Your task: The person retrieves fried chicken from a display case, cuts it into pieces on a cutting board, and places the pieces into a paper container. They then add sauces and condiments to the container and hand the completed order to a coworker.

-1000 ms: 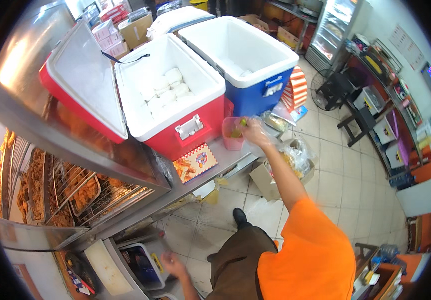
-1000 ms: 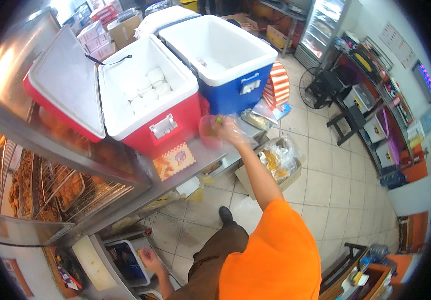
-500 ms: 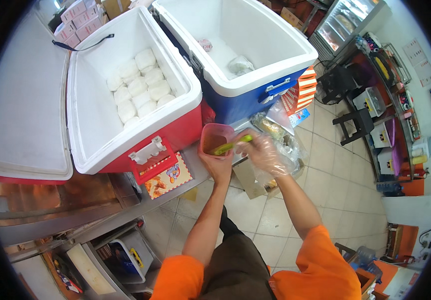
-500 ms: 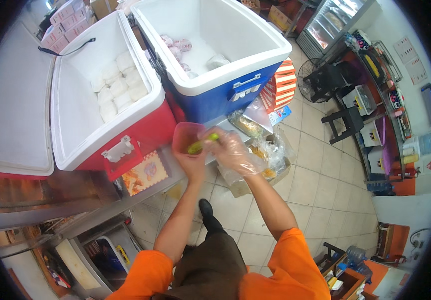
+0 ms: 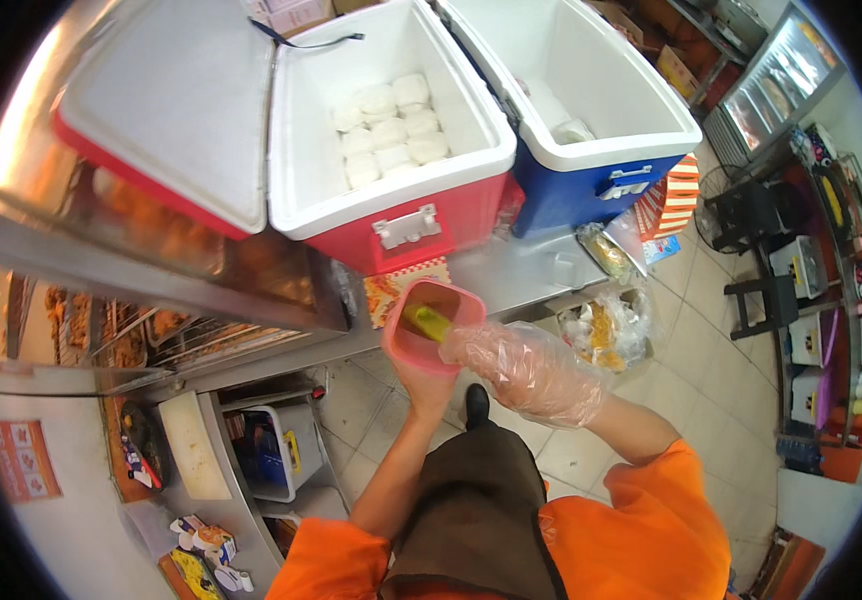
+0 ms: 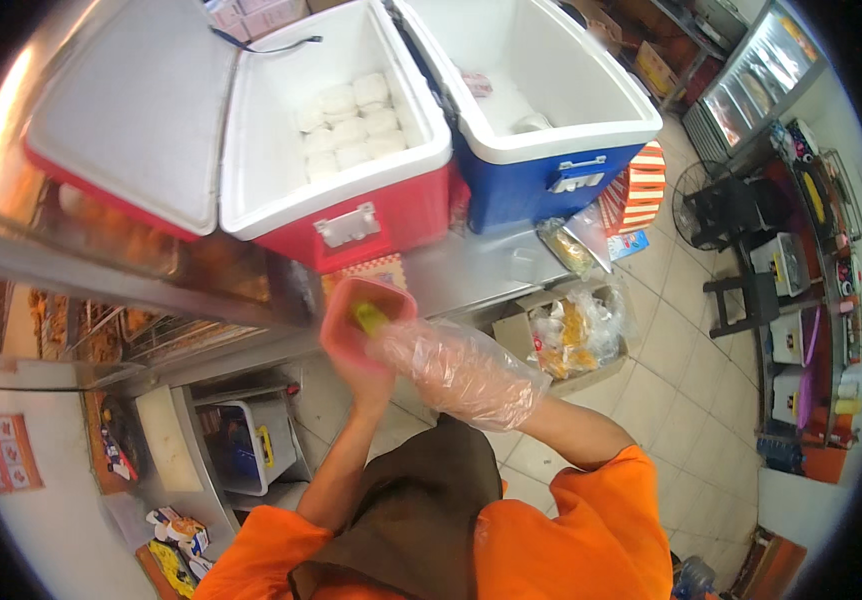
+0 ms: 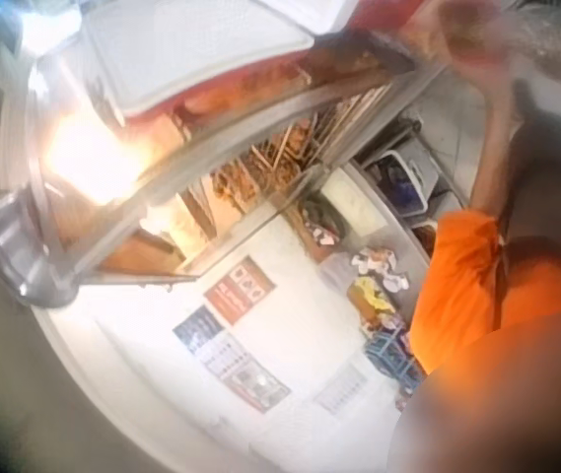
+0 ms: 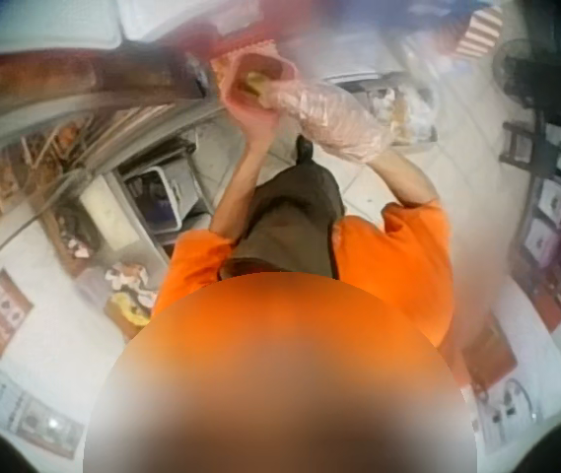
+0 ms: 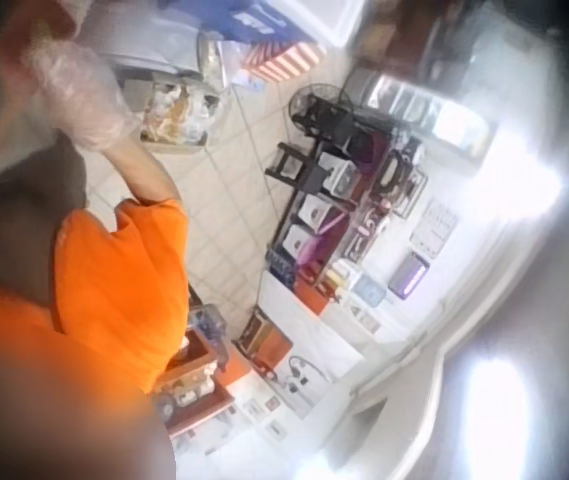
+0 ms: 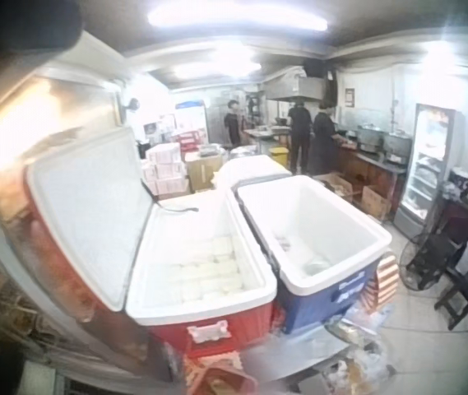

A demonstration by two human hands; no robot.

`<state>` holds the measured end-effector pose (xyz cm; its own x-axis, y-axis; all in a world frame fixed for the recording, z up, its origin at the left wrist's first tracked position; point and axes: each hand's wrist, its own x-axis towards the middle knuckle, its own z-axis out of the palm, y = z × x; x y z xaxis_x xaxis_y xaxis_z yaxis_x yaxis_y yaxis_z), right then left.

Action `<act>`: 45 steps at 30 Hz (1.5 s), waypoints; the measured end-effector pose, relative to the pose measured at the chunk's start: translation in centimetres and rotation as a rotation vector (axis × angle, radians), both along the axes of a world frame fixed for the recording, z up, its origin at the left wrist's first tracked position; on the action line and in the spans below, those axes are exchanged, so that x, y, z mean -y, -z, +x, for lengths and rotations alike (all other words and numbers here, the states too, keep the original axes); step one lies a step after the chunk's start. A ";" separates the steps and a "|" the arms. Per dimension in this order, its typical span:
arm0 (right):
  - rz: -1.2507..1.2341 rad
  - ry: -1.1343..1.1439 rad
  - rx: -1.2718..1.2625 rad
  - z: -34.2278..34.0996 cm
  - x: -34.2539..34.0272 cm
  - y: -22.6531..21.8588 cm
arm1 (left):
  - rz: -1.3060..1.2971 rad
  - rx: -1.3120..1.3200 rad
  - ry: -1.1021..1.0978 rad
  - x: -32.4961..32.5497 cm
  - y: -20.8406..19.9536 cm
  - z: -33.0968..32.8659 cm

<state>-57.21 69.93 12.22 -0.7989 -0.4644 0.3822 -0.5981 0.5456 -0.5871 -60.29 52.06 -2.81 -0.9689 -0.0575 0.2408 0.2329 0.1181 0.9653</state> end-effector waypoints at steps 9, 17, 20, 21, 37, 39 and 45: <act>0.147 -0.382 -0.215 2.2 7.2 -3.2 | -0.035 -0.306 -0.223 8.8 -1.2 4.9; 0.192 -0.674 -0.060 6.3 19.2 -5.0 | 0.020 -0.244 -0.281 20.8 -2.0 13.1; 0.261 -0.684 -0.119 7.6 22.4 -5.0 | 0.090 -0.294 -0.341 23.8 -2.1 15.4; 0.120 -0.735 -0.324 7.7 24.2 -4.4 | 0.050 -0.295 -0.363 24.7 -2.0 16.2; 0.394 -0.749 0.065 8.0 23.4 -3.7 | 0.010 -0.241 -0.220 22.7 -2.0 17.1; 0.472 -0.746 0.121 6.9 21.4 -3.6 | 0.062 -0.217 -0.131 21.7 -2.1 15.7; 0.241 -0.663 -0.024 1.8 12.5 -4.4 | -0.048 -0.231 -0.196 14.8 -3.3 12.0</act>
